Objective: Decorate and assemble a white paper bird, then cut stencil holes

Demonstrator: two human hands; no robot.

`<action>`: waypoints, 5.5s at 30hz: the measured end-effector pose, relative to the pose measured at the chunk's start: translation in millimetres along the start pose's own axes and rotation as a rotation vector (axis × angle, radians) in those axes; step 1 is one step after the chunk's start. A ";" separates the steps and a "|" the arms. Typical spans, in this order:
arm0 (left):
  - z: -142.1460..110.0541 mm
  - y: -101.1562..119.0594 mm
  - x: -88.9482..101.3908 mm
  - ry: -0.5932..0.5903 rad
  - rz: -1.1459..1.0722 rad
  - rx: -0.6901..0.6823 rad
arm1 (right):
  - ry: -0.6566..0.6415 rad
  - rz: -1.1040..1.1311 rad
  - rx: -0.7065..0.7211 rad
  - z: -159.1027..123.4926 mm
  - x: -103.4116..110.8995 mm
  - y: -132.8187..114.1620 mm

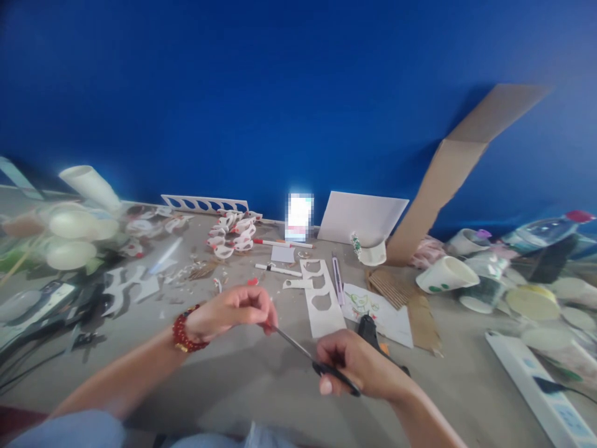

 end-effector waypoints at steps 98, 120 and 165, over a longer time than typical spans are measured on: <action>-3.2 0.0 -10.5 0.392 0.475 -0.265 | 0.729 0.424 0.497 40.5 -35.5 -42.1; -14.2 17.5 0.8 0.497 0.335 -0.271 | 0.831 0.223 0.466 33.2 -22.0 -34.6; -6.5 -5.8 -14.5 0.304 0.244 -0.054 | 0.521 -0.325 0.246 9.0 -18.5 -38.5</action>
Point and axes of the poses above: each hand's wrist, its own z-axis towards the middle knuckle, its own x-axis out of the back of the hand, y = z × x, the point moved 4 cm from there along z, towards the middle knuckle, and after that the axes turned 13 degrees about z, right-handed, at the moved point
